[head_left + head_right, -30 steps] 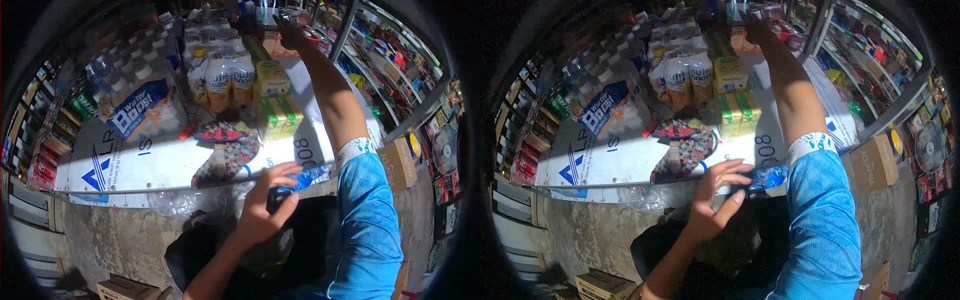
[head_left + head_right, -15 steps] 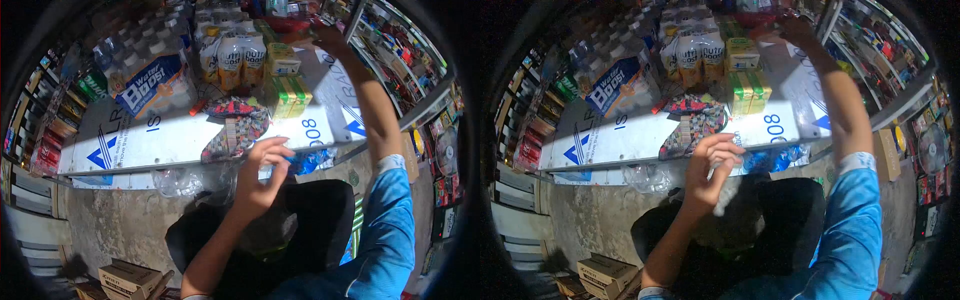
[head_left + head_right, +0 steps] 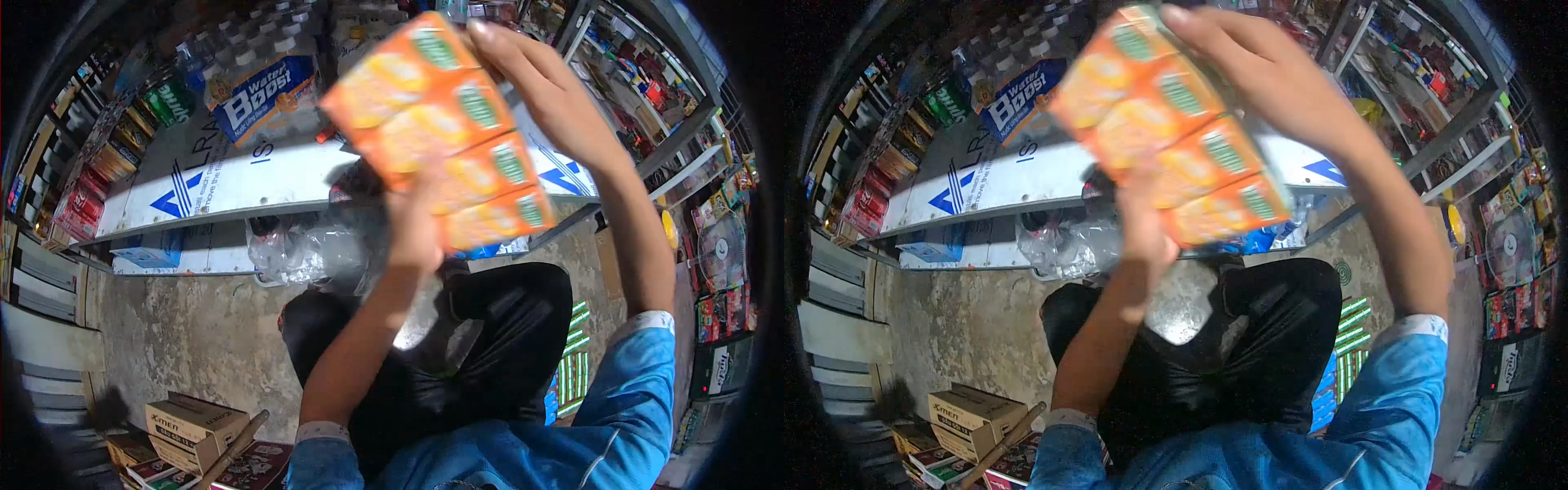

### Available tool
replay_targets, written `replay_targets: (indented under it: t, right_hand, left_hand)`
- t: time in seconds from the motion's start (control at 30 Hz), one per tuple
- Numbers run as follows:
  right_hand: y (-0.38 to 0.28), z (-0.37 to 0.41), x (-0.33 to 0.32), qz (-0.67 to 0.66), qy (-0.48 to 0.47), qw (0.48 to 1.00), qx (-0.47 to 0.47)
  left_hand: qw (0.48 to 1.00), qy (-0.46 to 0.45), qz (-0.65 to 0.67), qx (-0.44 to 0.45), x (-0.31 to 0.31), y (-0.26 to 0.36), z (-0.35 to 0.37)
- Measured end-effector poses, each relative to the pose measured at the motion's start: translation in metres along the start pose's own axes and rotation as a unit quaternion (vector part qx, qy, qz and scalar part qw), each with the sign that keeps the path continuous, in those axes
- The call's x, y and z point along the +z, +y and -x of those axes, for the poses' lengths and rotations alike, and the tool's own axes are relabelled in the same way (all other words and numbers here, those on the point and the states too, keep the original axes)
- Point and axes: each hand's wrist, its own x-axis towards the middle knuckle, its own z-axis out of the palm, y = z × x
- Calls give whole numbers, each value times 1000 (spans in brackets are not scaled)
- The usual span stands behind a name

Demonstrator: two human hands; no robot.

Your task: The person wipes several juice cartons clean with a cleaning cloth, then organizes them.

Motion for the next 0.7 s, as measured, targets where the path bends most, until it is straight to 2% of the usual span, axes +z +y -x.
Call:
replay_targets:
  t: [0.03,0.07,0.13,0.2,0.23,0.27,0.33,0.43,0.47,0.53,0.57,0.63,0.67,0.7]
  right_hand:
    - [5,-8,10,-52,-34,997,-53]
    - [10,-16,21,-43,-21,990,-132]
    - [33,-22,37,17,-51,988,-144]
    - [76,-21,61,255,-57,951,-164]
    - [76,-11,75,293,-90,945,-116]
    - [94,-6,96,320,-52,935,-144]
    - [118,2,121,335,-64,924,-173]
    - [131,-1,120,307,-106,938,-118]
    - [134,-1,117,301,-24,939,-168]
    - [118,-1,95,187,47,975,-115]
    - [108,0,86,188,45,975,-114]
    - [88,7,67,25,257,965,-41]
    - [72,7,60,-73,287,955,-29]
    - [62,4,51,-69,292,952,-69]
  left_hand:
    - [998,-9,38,55,-7,15,-8]
    - [999,-1,-23,39,-20,36,-12]
    - [994,49,-48,82,-53,58,-33]
    - [985,72,-60,144,-87,80,-45]
    - [978,78,-85,175,-101,89,-48]
    - [973,96,-92,186,-107,97,-49]
    - [969,116,-60,212,-115,106,-49]
    - [971,111,-48,206,-127,108,-46]
    - [969,115,-49,211,-127,109,-46]
    - [977,104,-60,176,-124,106,-43]
    - [979,102,-63,167,-125,102,-43]
    - [981,84,-73,157,-119,95,-44]
    - [983,65,-85,146,-116,89,-44]
    - [985,64,-83,140,-113,82,-44]
